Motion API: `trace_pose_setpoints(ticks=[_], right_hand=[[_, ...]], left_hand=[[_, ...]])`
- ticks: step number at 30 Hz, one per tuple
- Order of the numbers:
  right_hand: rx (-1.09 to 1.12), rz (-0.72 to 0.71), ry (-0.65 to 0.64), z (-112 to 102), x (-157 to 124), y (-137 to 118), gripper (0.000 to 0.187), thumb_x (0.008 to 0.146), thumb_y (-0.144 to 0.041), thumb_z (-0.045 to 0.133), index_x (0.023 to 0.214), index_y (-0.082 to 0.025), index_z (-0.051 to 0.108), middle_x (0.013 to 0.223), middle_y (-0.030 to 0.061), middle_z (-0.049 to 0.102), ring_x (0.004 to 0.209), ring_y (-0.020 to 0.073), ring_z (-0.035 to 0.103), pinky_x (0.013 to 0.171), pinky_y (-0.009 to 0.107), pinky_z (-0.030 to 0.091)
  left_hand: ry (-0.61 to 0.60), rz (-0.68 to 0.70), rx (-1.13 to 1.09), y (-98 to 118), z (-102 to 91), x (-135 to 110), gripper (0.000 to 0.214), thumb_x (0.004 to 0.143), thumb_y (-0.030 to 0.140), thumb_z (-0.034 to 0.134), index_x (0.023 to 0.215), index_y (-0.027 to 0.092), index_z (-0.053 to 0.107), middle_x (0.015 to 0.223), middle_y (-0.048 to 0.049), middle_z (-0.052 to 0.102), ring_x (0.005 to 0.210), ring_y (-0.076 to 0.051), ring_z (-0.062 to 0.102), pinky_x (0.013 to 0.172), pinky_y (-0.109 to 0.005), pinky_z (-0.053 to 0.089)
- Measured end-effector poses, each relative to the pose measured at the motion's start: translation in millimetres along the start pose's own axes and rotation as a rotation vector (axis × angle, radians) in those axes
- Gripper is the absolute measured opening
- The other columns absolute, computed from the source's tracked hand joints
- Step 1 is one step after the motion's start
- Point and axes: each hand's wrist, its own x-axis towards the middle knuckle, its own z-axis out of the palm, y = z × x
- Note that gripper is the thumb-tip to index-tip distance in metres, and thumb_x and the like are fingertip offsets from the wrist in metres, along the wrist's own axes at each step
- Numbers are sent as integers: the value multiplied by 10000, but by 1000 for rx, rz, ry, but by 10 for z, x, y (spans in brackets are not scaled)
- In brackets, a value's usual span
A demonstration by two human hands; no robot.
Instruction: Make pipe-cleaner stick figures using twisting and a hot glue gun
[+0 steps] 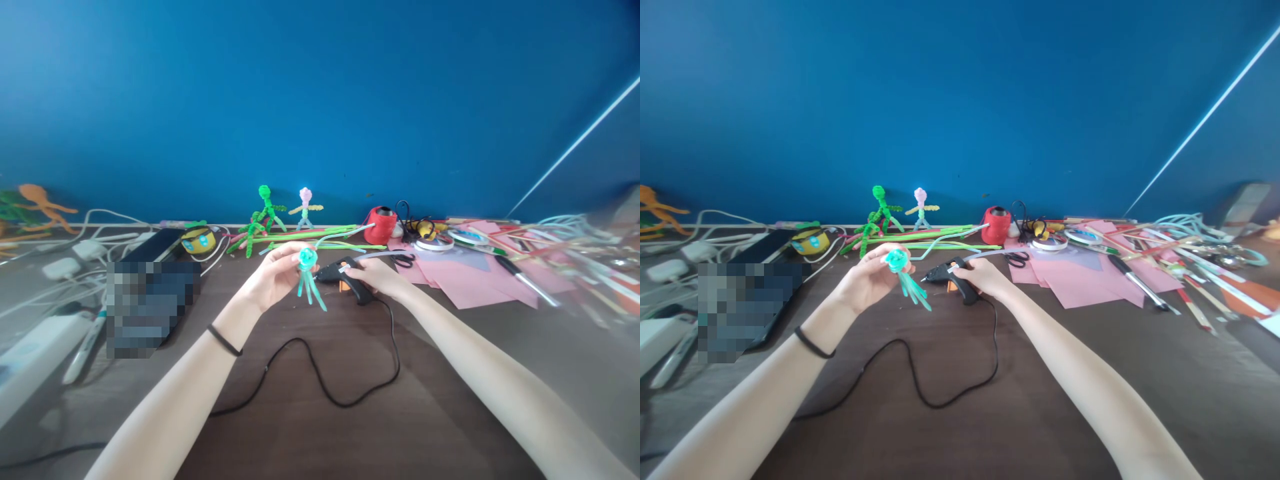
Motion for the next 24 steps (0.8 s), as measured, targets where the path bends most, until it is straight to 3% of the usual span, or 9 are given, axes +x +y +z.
trace_pose_setpoints(ticks=[8, 14, 17, 21, 24], right_hand=[[-523, -108, 150, -26, 5, 44, 399, 722, -555, 468, 645, -171, 542, 623, 24, 586, 573, 148, 528, 477, 230, 297], [-708, -70, 223, -37, -21, -6, 382, 722, -545, 473, 586, -189, 501, 618, 32, 583, 590, 164, 520, 490, 243, 269], [-659, -143, 303, -28, -74, -83, 324, 739, -472, 492, 580, -190, 494, 601, 17, 567, 571, 149, 499, 496, 242, 270], [-352, -502, 372, 49, -290, -284, 195, 802, -347, 475, 683, -192, 485, 541, -29, 499, 505, 109, 449, 512, 233, 308], [-173, -696, 305, 139, -489, -411, 148, 820, -344, 490, 793, -198, 494, 568, -33, 508, 490, 99, 448, 493, 227, 332]], left_hand=[[-33, 7, -2, 5, 28, -3, 183, 601, 260, 719, 747, 170, 655, 700, -2, 620, 583, -96, 553, 772, -339, 475], [-51, 11, 13, -1, 14, -1, 186, 608, 256, 722, 753, 166, 649, 709, 4, 619, 595, -92, 562, 724, -295, 472], [-49, 6, 40, -7, 21, 3, 184, 602, 243, 728, 756, 171, 656, 727, -1, 631, 623, -103, 578, 686, -272, 468], [-3, 42, 74, -21, 82, 6, 178, 594, 223, 736, 751, 174, 668, 714, -4, 637, 672, -109, 581, 666, -240, 448], [14, 78, 122, -37, 144, 2, 167, 604, 196, 730, 758, 172, 671, 720, -1, 632, 656, -89, 556, 634, -215, 425]])
